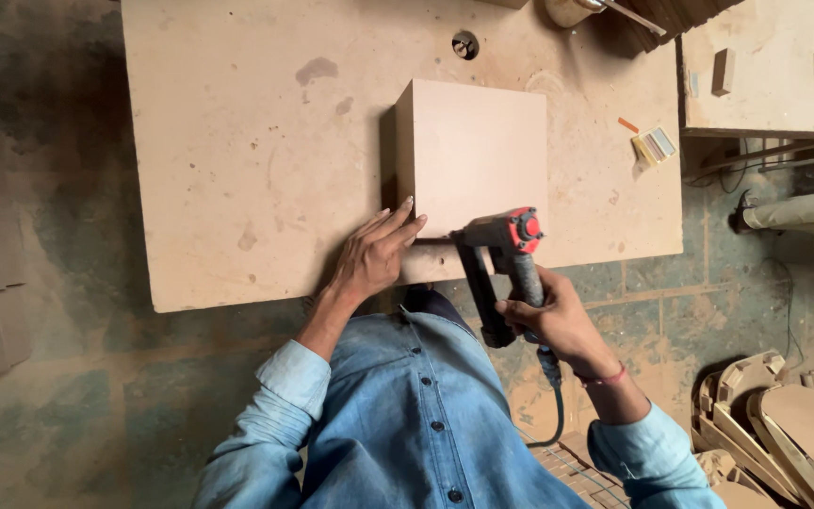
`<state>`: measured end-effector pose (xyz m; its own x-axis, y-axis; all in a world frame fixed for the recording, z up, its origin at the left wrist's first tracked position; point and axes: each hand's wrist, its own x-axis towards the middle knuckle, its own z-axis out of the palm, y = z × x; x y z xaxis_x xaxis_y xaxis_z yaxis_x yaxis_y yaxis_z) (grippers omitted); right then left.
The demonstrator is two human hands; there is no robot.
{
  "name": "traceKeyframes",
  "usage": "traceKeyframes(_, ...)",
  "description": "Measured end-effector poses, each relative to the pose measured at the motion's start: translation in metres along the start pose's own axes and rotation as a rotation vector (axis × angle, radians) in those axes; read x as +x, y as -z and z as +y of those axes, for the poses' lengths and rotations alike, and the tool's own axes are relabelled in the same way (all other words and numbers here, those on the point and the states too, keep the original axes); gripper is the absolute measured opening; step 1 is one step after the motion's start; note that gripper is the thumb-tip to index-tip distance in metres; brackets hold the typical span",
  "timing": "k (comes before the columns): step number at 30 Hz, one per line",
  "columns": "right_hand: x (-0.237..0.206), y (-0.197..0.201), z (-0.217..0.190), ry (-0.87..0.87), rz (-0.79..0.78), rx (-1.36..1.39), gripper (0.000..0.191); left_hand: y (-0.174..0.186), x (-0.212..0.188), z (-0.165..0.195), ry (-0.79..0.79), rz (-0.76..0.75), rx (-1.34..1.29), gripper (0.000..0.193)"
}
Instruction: The person applies glue to the edges of a cardboard box frame using a brush, places a flat cardboard piece on top, and secures it with a nail gun. This process is repeated for multiple boxes, which are then stacked.
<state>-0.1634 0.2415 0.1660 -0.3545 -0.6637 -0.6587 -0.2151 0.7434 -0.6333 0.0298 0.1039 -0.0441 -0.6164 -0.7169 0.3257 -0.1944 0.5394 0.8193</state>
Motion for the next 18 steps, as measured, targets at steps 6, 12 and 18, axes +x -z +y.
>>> traceKeyframes(6, 0.005, -0.021, -0.015, 0.052, -0.049, -0.017, 0.046, 0.011, 0.001, -0.001, 0.007, -0.056, 0.055, 0.052)
traceKeyframes(12, 0.004, -0.023, -0.016, 0.007, -0.038, -0.059, 0.046, 0.009, 0.0, -0.003, 0.024, -0.059, 0.066, 0.06)
traceKeyframes(18, 0.01, -0.002, 0.011, 0.057, 0.0, 0.021, 0.028, 0.006, 0.0, -0.002, 0.032, -0.042, 0.094, 0.057)
